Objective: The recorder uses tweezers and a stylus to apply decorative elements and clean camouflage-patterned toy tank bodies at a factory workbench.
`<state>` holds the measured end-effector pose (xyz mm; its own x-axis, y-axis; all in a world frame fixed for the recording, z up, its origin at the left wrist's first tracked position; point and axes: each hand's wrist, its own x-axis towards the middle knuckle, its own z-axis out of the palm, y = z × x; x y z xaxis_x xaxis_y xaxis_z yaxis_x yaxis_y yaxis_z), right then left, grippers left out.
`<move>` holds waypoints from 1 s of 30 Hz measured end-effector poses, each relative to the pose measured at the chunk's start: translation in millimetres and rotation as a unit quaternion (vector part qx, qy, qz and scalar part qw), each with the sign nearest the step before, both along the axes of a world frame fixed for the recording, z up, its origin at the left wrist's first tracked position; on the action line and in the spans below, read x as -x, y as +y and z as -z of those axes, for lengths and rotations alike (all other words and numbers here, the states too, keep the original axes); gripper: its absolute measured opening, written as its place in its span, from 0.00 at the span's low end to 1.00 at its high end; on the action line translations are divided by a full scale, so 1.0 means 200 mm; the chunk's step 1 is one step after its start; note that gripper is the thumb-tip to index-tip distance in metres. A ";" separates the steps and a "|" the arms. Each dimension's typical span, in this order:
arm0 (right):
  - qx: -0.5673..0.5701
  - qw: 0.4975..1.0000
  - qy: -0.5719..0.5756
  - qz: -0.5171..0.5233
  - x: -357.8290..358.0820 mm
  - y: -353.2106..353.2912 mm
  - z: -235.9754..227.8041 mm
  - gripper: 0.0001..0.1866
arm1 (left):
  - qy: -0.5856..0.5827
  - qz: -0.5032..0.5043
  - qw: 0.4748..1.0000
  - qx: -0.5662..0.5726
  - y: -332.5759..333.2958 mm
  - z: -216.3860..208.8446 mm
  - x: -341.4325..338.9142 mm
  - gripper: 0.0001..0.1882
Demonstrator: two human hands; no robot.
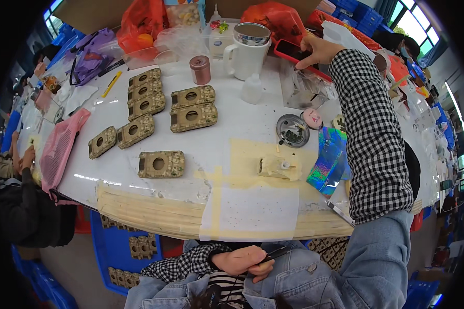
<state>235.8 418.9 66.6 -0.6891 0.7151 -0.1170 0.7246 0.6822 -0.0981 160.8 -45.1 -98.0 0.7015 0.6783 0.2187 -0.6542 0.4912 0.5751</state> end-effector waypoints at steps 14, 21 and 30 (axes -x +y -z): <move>-0.142 0.963 0.084 -0.215 -0.49 -1.09 -0.46 0.23 | 0.000 -0.013 0.999 0.039 0.04 -0.07 -0.05 0.22; 0.022 0.932 0.062 -0.357 -0.64 -1.69 -0.16 0.28 | 0.041 -0.063 0.997 -0.018 0.10 -0.19 -0.09 0.18; -0.191 0.903 0.186 -0.337 -0.60 -1.81 0.14 0.22 | 0.082 -0.029 0.996 -0.033 0.12 -0.30 -0.09 0.12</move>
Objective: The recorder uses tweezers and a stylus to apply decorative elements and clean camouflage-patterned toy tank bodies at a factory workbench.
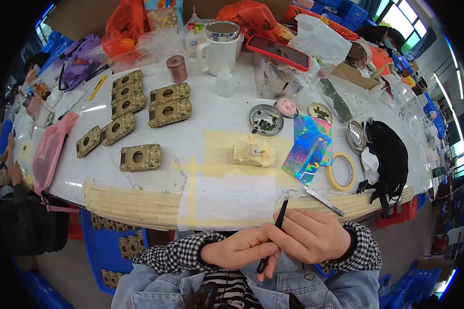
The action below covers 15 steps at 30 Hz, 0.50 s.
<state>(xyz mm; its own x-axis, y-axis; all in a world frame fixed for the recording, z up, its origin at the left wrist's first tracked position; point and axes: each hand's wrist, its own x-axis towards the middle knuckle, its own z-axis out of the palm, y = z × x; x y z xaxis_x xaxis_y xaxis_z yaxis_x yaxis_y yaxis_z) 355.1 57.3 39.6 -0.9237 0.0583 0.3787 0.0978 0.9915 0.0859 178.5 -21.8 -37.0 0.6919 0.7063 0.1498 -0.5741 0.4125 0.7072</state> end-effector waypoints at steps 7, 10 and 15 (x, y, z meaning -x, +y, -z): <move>0.000 0.991 0.102 0.082 -0.04 0.03 0.07 0.13 | 0.062 0.095 0.990 -0.082 0.03 0.02 -0.01 0.13; 0.043 0.974 0.162 0.155 -0.10 0.06 0.08 0.14 | 0.059 0.080 0.990 -0.102 0.02 0.02 0.01 0.13; 0.064 0.915 0.242 0.315 -0.28 0.10 0.14 0.11 | 0.036 0.062 0.993 -0.092 0.01 0.07 0.05 0.12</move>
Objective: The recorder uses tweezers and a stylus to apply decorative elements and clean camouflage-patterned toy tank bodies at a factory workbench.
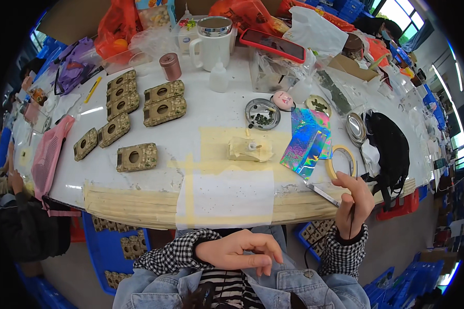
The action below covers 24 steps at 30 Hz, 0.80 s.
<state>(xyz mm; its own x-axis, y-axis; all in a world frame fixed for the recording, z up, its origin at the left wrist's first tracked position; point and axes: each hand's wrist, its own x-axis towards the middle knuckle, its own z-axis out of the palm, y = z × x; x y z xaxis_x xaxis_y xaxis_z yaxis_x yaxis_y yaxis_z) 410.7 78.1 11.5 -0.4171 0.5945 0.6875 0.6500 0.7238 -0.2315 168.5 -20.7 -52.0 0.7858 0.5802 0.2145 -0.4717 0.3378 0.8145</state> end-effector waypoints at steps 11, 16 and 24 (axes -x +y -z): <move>0.172 0.979 0.012 0.107 0.01 0.14 0.18 0.15 | 0.022 -0.015 1.000 -0.006 -0.01 0.02 -0.04 0.10; 0.098 0.988 -0.048 0.108 0.09 0.18 0.19 0.16 | 0.021 -0.031 0.999 0.002 -0.04 0.02 -0.02 0.11; 0.150 0.985 -0.031 0.085 0.13 0.23 0.20 0.17 | 0.019 -0.035 0.999 0.000 -0.05 0.04 -0.02 0.11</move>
<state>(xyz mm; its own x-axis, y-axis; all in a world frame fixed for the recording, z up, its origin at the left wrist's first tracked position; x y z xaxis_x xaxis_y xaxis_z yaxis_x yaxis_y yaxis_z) 384.7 123.8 -29.4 -0.3303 0.8313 0.4470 0.7758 0.5089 -0.3731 172.3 -31.0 -60.2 0.7513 0.6335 0.1850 -0.4624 0.3054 0.8324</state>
